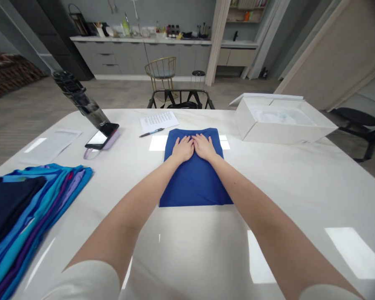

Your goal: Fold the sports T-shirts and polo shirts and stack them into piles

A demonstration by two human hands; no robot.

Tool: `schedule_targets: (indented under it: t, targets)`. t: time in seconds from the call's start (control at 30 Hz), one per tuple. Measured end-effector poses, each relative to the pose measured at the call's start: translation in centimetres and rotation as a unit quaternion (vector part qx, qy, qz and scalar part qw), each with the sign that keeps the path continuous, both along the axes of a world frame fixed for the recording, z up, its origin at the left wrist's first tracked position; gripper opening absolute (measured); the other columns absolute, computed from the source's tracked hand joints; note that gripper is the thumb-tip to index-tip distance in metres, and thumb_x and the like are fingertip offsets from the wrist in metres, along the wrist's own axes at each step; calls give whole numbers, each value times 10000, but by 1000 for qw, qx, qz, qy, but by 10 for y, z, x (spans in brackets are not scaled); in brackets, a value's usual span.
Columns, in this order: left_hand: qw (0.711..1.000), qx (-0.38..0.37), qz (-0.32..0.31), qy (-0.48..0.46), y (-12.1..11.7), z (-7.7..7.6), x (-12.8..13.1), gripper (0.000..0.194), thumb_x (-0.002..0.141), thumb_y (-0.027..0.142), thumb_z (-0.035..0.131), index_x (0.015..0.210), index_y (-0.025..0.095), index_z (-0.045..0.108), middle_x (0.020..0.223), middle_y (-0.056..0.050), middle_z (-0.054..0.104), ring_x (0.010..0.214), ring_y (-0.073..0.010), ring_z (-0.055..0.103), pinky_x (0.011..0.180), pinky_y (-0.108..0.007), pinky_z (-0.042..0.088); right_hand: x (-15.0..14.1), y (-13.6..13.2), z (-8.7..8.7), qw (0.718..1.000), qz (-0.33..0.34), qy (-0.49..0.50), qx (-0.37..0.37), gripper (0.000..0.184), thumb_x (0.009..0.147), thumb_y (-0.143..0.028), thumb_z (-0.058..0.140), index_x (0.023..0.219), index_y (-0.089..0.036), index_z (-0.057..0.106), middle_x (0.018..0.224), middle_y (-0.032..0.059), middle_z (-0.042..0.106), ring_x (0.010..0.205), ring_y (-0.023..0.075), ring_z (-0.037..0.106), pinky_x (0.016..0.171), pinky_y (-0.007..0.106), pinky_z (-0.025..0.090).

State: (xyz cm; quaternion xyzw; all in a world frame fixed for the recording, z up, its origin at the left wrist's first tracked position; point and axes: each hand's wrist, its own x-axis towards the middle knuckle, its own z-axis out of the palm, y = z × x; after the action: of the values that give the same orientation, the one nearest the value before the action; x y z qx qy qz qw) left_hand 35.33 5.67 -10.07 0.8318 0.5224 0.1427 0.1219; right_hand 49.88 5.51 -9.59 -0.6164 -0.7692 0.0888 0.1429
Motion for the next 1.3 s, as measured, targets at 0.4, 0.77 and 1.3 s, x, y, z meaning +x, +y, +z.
schedule_targets:
  t: [0.4,0.77,1.3]
  targets:
    - [979,-40,197,-21,0,-9,-11,719,972,657,312,1572,273,409,1687,-68,226,1567,-376,117,1244,-639,50,0,-5,-9,982,-181,-7,-58,748,1046,-609,214,1636,-153,275,1690,94,143,1557,345,82,1238,600,39]
    - [999,36,-34,8,-38,-6,-13,510,1025,282,327,1485,207,533,1573,-103,459,1472,-253,392,1246,-440,261,14,-50,-8,998,55,-40,5,551,1071,-322,263,1592,-193,388,1640,47,328,1519,215,273,1262,432,155]
    - [999,34,15,-22,-122,4,-24,536,984,143,309,1461,135,552,1572,-149,450,1493,-245,371,1279,-436,184,40,-134,-4,996,-10,-77,-39,584,1080,-396,289,1614,-162,327,1677,94,200,1552,289,166,1247,566,96]
